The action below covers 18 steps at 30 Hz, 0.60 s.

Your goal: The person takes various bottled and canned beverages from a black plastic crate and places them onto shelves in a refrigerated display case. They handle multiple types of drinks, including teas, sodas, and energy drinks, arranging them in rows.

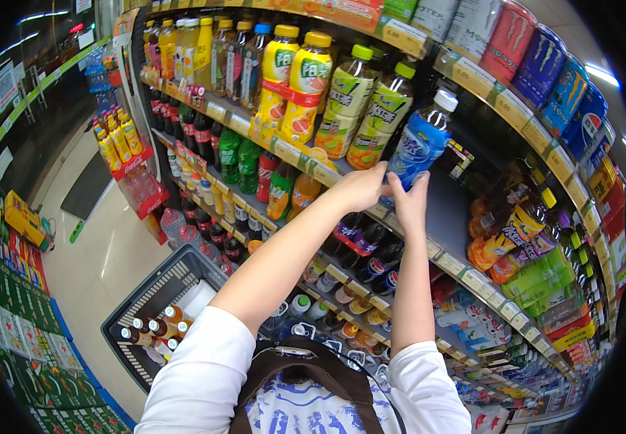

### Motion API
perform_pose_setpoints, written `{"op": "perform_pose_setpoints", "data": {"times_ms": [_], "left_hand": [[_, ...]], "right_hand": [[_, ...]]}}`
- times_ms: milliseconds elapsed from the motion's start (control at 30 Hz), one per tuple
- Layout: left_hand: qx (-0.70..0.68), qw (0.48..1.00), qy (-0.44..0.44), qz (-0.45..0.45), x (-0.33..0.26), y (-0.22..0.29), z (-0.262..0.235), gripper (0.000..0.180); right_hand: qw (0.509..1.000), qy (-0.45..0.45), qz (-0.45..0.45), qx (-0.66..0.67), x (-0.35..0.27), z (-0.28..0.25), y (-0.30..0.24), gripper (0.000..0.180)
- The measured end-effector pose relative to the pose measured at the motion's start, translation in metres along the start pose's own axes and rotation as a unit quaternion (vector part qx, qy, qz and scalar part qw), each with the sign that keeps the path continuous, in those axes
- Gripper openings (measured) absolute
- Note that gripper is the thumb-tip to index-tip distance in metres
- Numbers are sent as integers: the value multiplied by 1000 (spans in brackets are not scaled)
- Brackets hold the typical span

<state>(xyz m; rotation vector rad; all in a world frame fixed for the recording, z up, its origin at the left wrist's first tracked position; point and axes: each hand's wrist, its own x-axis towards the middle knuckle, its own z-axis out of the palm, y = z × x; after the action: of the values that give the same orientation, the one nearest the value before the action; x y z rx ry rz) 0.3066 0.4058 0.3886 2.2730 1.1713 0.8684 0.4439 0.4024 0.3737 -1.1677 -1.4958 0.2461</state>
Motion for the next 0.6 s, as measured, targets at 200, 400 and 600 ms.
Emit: {"op": "perform_pose_setpoints", "data": {"times_ms": [200,400,600], "left_hand": [[22,965,236,114,-46,-14,42,58],[-93,977,193,-15,-213,-70,82,58],[-12,872,318,-373,-431,-130,131,47]], "right_hand": [[965,187,-184,-17,-24,18,-11,66],[959,-81,-237,135,-164,101,-12,37],[741,-625,-80,233,-342,184,-23,29]]}}
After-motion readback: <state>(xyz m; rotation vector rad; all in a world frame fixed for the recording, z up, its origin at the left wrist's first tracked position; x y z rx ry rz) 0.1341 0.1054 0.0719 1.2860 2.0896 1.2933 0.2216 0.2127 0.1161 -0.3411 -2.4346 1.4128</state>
